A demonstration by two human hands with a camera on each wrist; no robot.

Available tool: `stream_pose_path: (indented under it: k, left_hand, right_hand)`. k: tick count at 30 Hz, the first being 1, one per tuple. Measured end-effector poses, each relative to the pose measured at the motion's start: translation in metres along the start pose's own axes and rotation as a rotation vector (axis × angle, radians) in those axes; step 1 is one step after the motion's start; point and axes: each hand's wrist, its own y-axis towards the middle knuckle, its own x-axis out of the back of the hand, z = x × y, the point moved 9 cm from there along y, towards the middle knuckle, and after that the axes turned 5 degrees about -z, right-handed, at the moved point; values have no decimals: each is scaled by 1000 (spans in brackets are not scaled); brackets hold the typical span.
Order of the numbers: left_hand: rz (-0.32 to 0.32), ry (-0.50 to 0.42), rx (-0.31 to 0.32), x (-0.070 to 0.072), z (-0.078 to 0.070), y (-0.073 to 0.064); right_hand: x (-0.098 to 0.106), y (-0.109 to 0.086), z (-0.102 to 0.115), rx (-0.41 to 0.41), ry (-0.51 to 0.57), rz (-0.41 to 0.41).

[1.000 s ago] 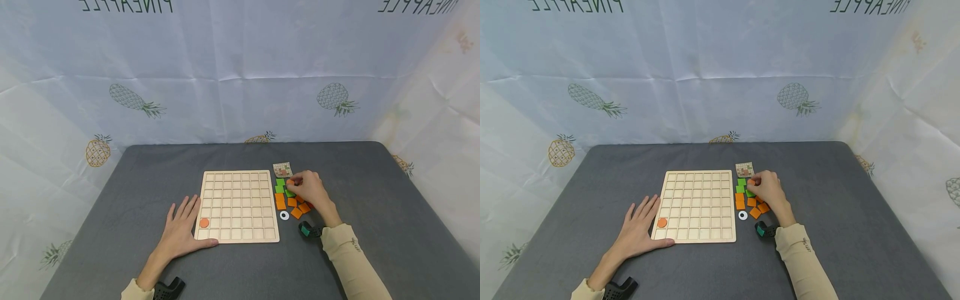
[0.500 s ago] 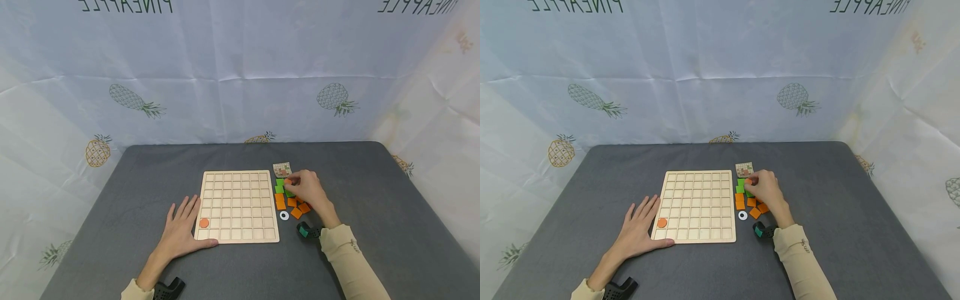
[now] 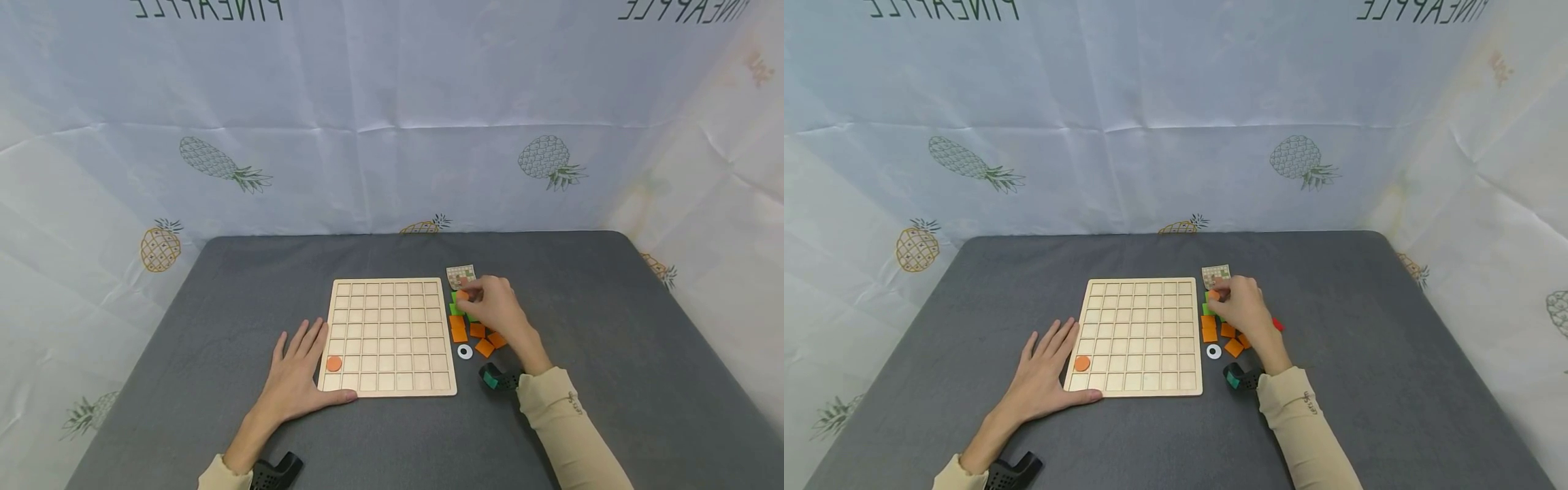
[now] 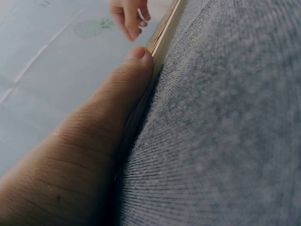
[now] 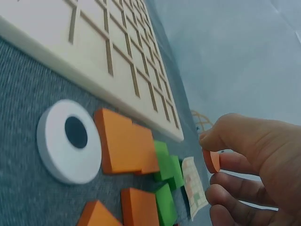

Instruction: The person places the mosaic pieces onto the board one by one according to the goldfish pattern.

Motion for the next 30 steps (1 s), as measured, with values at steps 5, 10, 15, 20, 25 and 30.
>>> stream_pose_path:
  k: [5,10,15,20,25,30]
  left_hand:
    - [-4,-3,-4,1,0,0]
    - [-6,-4,-4,1,0,0]
    - [-5,-6,-5,1,0,0]
    - [-4,-9,-4,1,0,0]
    - [-1,-11,-1,0,0,0]
    - [-9,-6,-1,0,0,0]
  right_hand:
    - [-1,-1,13,43,10,1]
    - [-5,-1,23,70,45,7]
    - [-11,0,33,104,69,9]
    - [-21,2,45,133,69,15]
    - [-31,4,59,123,99,48]
    - [-43,7,77,158,125,74]
